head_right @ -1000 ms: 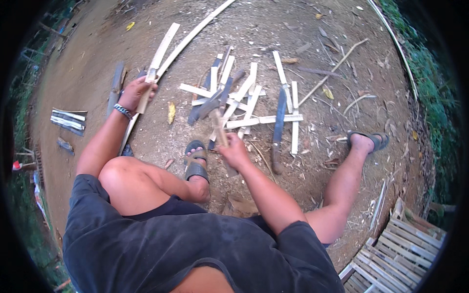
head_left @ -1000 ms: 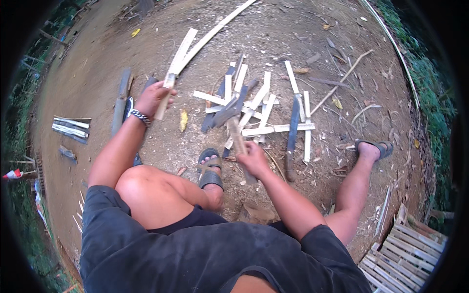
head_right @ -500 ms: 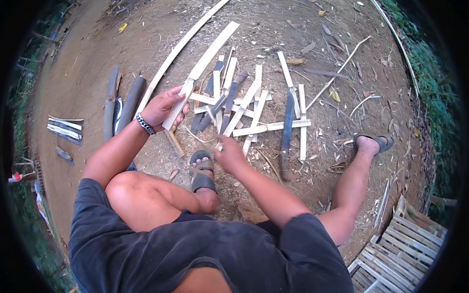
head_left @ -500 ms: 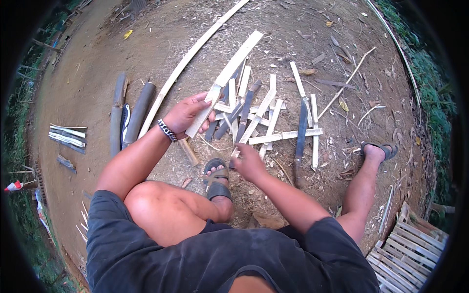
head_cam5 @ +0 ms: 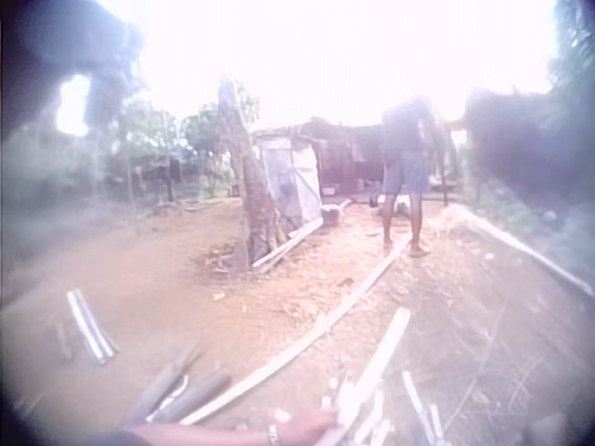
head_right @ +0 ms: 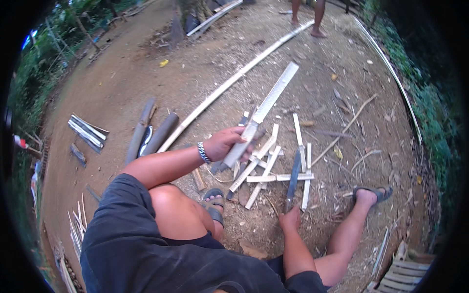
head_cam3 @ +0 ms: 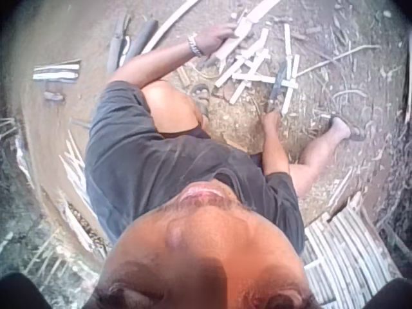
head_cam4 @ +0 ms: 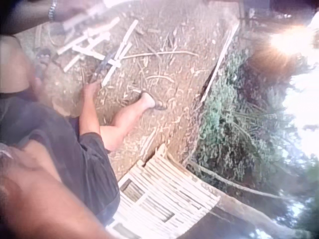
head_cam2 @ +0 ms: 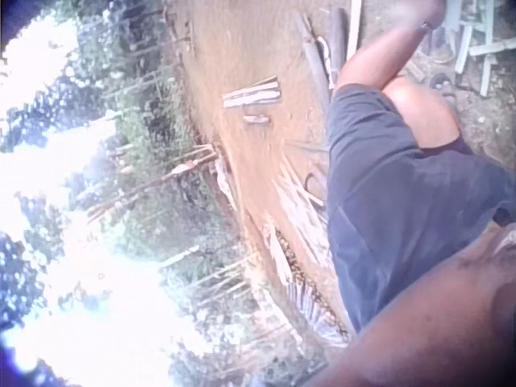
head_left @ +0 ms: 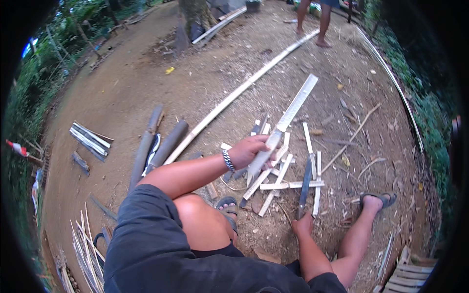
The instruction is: The person whittles and shapes small bamboo strips using a large knife and a smaller blade while sitting on the ground.
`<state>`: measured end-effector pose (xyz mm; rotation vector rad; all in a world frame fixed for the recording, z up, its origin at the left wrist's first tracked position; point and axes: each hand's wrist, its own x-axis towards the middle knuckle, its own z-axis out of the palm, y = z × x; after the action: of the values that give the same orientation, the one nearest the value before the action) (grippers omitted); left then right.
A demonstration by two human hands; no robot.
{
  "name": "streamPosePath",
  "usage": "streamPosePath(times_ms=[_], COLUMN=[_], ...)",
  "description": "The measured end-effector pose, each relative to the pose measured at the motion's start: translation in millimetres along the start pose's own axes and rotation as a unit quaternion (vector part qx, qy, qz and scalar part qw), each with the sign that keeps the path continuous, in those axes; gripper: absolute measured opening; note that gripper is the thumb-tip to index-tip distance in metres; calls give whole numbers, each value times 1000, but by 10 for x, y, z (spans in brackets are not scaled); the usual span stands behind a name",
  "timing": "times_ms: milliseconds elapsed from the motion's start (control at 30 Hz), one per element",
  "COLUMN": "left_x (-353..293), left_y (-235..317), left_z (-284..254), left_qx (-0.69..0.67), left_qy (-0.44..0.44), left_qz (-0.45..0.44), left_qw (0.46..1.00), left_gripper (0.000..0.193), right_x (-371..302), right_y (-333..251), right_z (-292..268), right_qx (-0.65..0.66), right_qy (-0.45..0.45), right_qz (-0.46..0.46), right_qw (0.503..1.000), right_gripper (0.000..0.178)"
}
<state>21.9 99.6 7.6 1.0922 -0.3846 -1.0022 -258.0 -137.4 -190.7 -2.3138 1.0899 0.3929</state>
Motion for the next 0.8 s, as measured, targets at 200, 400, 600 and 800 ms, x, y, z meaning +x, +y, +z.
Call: streamPosePath(times_ms=[200, 400, 600, 800], left_x=[176, 635, 708, 753], left_y=[162, -181, -1173, -2060], left_z=[336, 906, 1492, 1706], left_qx=[166, 187, 139, 70], left_qy=[13, 26, 74, 126], left_qz=[3, -31, -116, -71], left_qw=[986, 982, 981, 987], left_gripper=[30, 25, 30, 30], right_x=[203, -299, -337, -158], right_y=[161, -181, -122, 206], right_z=[-179, -691, -1134, -982], right_qx=[460, 622, 690, 686], right_qy=[-225, -11, 55, 60], right_qz=[84, -89, -59, -6], right_qw=[855, 778, 720, 725], right_gripper=[22, 16, 28, 33])
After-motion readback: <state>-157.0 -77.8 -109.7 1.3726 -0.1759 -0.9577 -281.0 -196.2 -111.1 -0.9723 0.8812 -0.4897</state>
